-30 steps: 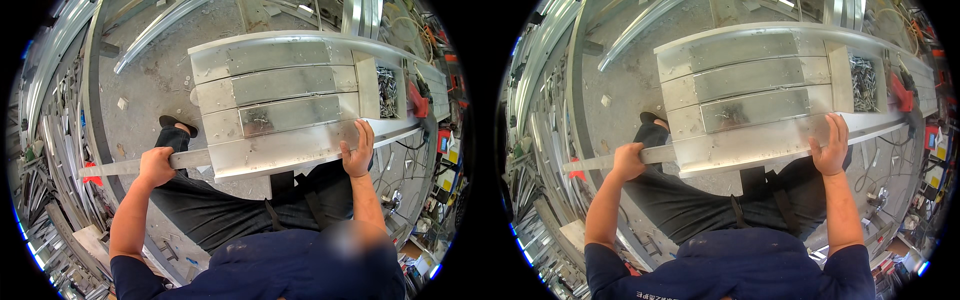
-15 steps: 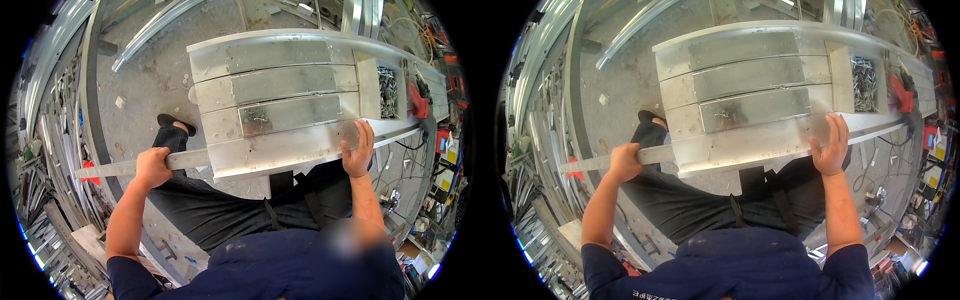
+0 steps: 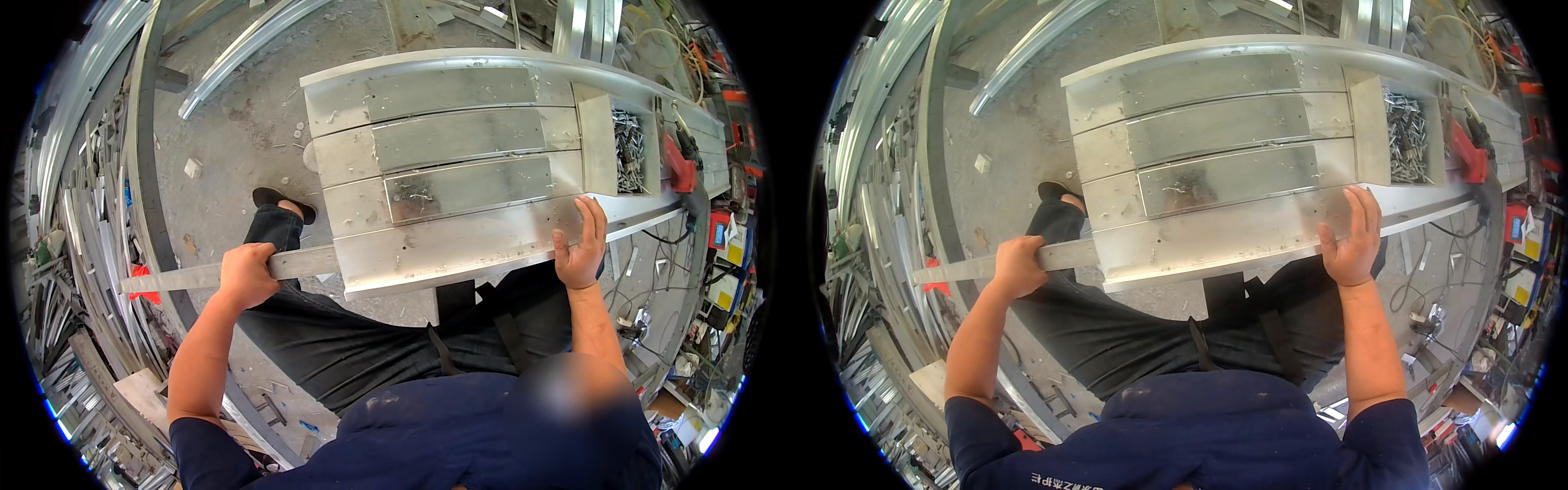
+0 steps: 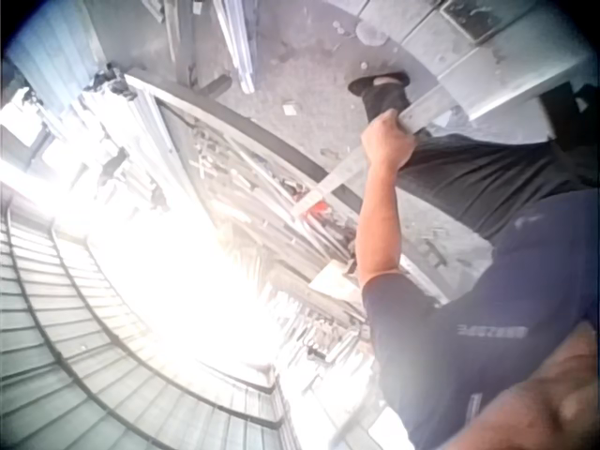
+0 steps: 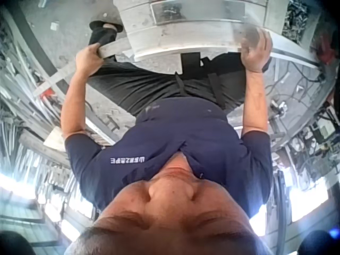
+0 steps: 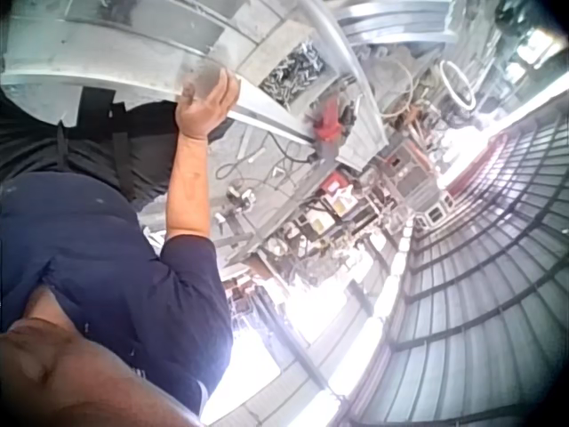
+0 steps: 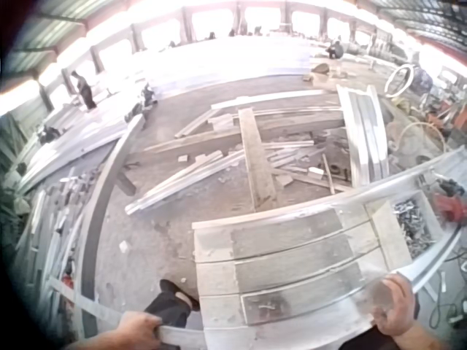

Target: The person aligns a metal bar with a metal frame, places screws into pre-drilled holes, and uses a power drill to fasten them. The person repeats this process for multiple screw positions along the frame.

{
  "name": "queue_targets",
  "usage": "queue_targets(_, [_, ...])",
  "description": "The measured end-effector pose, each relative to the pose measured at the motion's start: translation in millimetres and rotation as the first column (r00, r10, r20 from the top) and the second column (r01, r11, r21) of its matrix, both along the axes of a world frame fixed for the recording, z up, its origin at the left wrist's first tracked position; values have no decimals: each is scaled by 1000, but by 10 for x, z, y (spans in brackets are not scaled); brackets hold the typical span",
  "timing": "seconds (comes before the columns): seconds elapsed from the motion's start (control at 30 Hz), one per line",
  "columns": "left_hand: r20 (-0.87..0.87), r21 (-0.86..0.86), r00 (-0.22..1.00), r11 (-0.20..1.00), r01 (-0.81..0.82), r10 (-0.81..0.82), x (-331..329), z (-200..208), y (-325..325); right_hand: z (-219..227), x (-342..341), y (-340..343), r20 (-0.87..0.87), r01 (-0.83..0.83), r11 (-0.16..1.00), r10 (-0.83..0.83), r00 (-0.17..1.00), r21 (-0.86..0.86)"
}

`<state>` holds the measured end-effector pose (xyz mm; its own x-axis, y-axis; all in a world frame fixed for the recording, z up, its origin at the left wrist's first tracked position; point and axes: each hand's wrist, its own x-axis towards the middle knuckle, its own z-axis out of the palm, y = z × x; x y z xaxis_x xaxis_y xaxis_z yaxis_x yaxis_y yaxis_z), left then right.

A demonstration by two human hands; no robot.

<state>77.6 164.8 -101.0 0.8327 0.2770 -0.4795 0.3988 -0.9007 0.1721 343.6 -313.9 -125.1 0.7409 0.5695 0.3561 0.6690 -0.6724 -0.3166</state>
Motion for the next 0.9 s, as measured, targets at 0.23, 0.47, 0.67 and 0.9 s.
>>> queue_targets(0.23, [59,-21,998,1000,24,-23,41,-192,85,-1,-7,-2,9,-3,1000,3,1000,-15])
queue_targets(0.47, [111,-78,993,996,47,-39,71,-418,142,11,8,-16,6,11,1000,-11,1000,1])
queue_targets(0.67, [63,-98,998,995,4,2,14,-398,159,21,24,-57,17,11,997,-10,1000,-76])
queue_targets(0.9, [-13,-116,997,991,71,-73,120,-343,171,-108,-46,-224,-15,0,999,0,1000,-46])
